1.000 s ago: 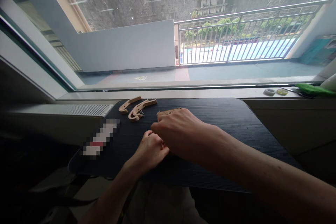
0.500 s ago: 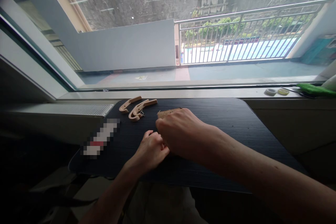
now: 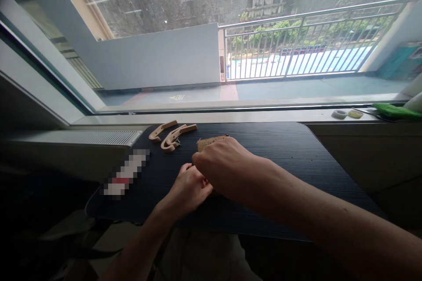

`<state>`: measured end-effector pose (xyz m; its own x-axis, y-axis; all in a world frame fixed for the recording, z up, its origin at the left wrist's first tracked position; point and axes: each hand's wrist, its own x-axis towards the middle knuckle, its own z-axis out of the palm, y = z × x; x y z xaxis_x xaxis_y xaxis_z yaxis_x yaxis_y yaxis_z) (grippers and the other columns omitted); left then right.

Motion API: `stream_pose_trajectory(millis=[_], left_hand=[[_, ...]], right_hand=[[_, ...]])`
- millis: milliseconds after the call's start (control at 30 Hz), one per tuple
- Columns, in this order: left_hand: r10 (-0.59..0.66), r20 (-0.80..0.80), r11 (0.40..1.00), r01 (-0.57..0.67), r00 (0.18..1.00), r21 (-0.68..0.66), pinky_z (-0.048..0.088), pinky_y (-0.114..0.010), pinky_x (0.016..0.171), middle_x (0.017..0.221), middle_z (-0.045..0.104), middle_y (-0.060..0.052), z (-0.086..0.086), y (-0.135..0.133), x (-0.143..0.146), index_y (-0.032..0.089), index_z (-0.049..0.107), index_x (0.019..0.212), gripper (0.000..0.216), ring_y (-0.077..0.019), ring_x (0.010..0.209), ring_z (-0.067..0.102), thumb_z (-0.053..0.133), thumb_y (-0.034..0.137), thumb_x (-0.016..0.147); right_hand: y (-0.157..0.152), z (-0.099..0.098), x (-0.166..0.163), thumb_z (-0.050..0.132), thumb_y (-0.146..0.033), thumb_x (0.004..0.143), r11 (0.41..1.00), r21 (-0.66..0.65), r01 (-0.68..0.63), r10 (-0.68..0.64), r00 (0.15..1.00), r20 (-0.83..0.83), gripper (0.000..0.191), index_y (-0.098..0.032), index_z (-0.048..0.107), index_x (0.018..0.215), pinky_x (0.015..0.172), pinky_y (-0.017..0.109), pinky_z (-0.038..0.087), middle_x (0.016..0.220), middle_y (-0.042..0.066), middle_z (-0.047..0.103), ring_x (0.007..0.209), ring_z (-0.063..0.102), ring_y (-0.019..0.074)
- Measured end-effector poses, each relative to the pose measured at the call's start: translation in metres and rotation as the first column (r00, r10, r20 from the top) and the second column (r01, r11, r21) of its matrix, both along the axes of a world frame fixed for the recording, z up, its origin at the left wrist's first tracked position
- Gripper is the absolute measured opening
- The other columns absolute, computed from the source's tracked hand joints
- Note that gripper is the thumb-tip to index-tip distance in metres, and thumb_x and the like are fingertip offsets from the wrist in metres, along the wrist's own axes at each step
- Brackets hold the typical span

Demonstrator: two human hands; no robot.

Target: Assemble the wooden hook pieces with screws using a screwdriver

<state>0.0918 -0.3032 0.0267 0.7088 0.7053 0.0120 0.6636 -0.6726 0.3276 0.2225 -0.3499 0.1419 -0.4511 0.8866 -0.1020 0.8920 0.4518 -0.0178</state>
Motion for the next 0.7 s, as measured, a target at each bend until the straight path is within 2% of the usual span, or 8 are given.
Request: stream_pose_trajectory(millis=[133, 333, 533, 700], left_hand=[[0.004, 0.026, 1.0, -0.004, 1.0, 0.018, 0.03, -0.042, 0.098, 0.076, 0.068, -0.003, -0.0044, 0.0, -0.0007, 0.019, 0.062, 0.078, 0.013, -0.0186, 0.081, 0.06, 0.049, 0.023, 0.081], [0.008, 0.035, 1.0, -0.008, 0.999, 0.006, 0.03, -0.045, 0.097, 0.075, 0.068, -0.003, -0.0046, 0.0009, -0.0001, 0.019, 0.061, 0.075, 0.015, -0.0189, 0.079, 0.06, 0.048, 0.024, 0.082], [0.003, 0.038, 1.0, -0.002, 0.999, -0.018, 0.03, -0.044, 0.097, 0.075, 0.068, -0.004, -0.0015, 0.0006, -0.0003, 0.018, 0.061, 0.069, 0.017, -0.0189, 0.08, 0.06, 0.049, 0.024, 0.081], [0.008, 0.053, 1.0, -0.007, 0.999, -0.02, 0.03, -0.044, 0.097, 0.074, 0.067, -0.003, -0.0031, 0.001, -0.0003, 0.018, 0.061, 0.07, 0.016, -0.0187, 0.079, 0.06, 0.05, 0.025, 0.08]], right_hand=[[0.0004, -0.0013, -0.0003, 0.056, -0.008, 0.077, 0.999, 0.021, 0.027, -0.027, 1.0, 0.008, 0.009, -0.015, 0.059, 0.073, 0.05, 0.025, 0.022, 0.058, 0.001, 0.056, 0.056, 0.05, 0.0123], [0.0017, -0.0049, 0.0016, 0.058, -0.011, 0.076, 0.994, 0.087, 0.06, -0.06, 0.998, 0.001, 0.005, -0.015, 0.06, 0.074, 0.048, 0.025, 0.021, 0.061, 0.002, 0.058, 0.06, 0.054, 0.0136], [-0.0014, -0.003, 0.0017, 0.055, -0.007, 0.074, 0.999, 0.033, -0.03, 0.031, 0.999, -0.025, 0.012, -0.018, 0.06, 0.073, 0.048, 0.025, 0.02, 0.074, 0.002, 0.062, 0.056, 0.049, 0.0118], [0.0015, -0.0034, 0.002, 0.056, -0.006, 0.072, 1.0, 0.022, -0.001, 0.001, 1.0, 0.014, 0.011, -0.017, 0.059, 0.07, 0.047, 0.025, 0.02, 0.068, 0.001, 0.06, 0.054, 0.047, 0.0117]])
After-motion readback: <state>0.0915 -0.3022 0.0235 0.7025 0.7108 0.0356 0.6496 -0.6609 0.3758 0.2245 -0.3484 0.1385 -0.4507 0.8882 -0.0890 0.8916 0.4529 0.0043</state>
